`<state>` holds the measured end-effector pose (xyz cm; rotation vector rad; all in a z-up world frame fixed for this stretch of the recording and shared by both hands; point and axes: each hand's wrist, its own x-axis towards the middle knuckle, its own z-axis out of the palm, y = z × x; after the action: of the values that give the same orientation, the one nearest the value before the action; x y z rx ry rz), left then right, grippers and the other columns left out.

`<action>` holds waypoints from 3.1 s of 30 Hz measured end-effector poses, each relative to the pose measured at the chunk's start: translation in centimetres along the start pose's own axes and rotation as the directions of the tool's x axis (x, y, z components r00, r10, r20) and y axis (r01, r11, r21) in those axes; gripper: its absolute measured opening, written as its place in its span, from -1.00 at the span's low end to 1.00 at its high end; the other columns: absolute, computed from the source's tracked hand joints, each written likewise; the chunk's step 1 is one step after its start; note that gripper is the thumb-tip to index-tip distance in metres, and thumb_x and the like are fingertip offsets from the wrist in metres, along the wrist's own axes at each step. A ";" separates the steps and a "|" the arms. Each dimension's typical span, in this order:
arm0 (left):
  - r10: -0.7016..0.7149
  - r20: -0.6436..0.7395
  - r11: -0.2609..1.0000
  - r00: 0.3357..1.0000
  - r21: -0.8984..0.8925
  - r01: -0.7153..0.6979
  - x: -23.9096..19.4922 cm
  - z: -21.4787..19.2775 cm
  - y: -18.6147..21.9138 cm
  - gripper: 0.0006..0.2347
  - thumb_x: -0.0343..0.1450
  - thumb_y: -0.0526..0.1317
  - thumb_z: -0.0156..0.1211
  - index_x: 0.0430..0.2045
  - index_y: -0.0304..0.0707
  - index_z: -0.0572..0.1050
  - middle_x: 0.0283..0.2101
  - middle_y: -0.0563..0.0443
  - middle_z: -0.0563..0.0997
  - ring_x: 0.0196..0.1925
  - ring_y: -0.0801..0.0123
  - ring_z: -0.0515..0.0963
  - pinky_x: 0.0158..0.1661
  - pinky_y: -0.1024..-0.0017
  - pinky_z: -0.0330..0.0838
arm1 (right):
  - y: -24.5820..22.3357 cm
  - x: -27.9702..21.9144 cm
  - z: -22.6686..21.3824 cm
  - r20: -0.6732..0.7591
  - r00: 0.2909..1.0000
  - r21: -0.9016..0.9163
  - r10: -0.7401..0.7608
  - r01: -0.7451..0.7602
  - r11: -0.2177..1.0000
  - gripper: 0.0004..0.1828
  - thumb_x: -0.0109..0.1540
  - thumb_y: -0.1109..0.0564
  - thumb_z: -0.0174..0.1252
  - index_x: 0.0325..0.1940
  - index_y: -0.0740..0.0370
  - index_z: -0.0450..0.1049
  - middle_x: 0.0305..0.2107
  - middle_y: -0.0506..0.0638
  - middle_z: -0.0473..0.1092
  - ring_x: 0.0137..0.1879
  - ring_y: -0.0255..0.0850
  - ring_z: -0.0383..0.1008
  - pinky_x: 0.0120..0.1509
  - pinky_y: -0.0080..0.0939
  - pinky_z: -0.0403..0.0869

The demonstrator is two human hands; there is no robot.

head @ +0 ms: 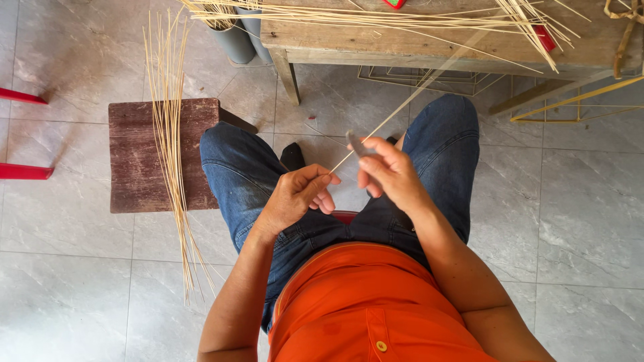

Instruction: The person sits and repeatedly picks up thin wooden sticks from a pile on a wooden table. Using a small knife, the person sharpens one end of each stick by scraping along its length. The sharpened sticks are placed on a small wooden stool to the left. The process is repeated for multiple sticks.

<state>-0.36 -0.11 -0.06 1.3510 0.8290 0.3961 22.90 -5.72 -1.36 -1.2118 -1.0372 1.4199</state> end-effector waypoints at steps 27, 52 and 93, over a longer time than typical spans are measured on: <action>0.289 -0.215 0.929 0.933 0.298 -0.219 -3.3 -0.8 0.4 -0.62 0.46 -0.14 0.24 0.13 -0.33 0.46 -0.06 -0.17 0.69 -0.04 0.32 0.68 -0.04 0.43 0.55 | 0.8 0.8 1.3 -0.019 1.000 0.057 -0.001 0.002 0.998 -0.61 0.38 0.10 0.05 0.29 0.22 0.38 -0.53 -0.01 0.46 -0.58 -0.40 0.30 -0.53 -0.45 0.25; 0.119 -0.971 0.958 0.207 0.167 0.232 -12.1 -18.0 -14.3 -0.79 0.59 -0.17 0.08 -0.04 -0.15 0.65 -0.52 0.09 0.60 -0.51 0.63 0.50 -0.48 0.53 0.34 | 1.5 2.5 -0.9 -0.087 0.994 0.165 0.070 -0.055 0.985 -0.56 0.40 0.15 0.07 0.38 0.25 0.34 -0.54 -0.01 0.41 -0.58 -0.36 0.31 -0.51 -0.40 0.31; 0.720 -0.272 0.436 0.639 0.893 -0.112 23.3 -8.9 0.1 -0.87 0.41 -0.29 0.35 -0.20 -0.13 0.64 -0.19 0.05 0.59 -0.10 0.13 0.54 -0.06 0.24 0.45 | 10.2 8.2 -8.4 -0.174 0.933 0.450 0.314 -0.208 0.868 -0.67 0.35 0.13 0.08 0.19 0.21 0.47 -0.56 -0.07 0.44 -0.62 -0.42 0.32 -0.61 -0.44 0.26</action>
<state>8.74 22.10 -6.79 2.4554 1.2966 1.0427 29.43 0.68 -13.88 -1.1887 -0.3679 1.5581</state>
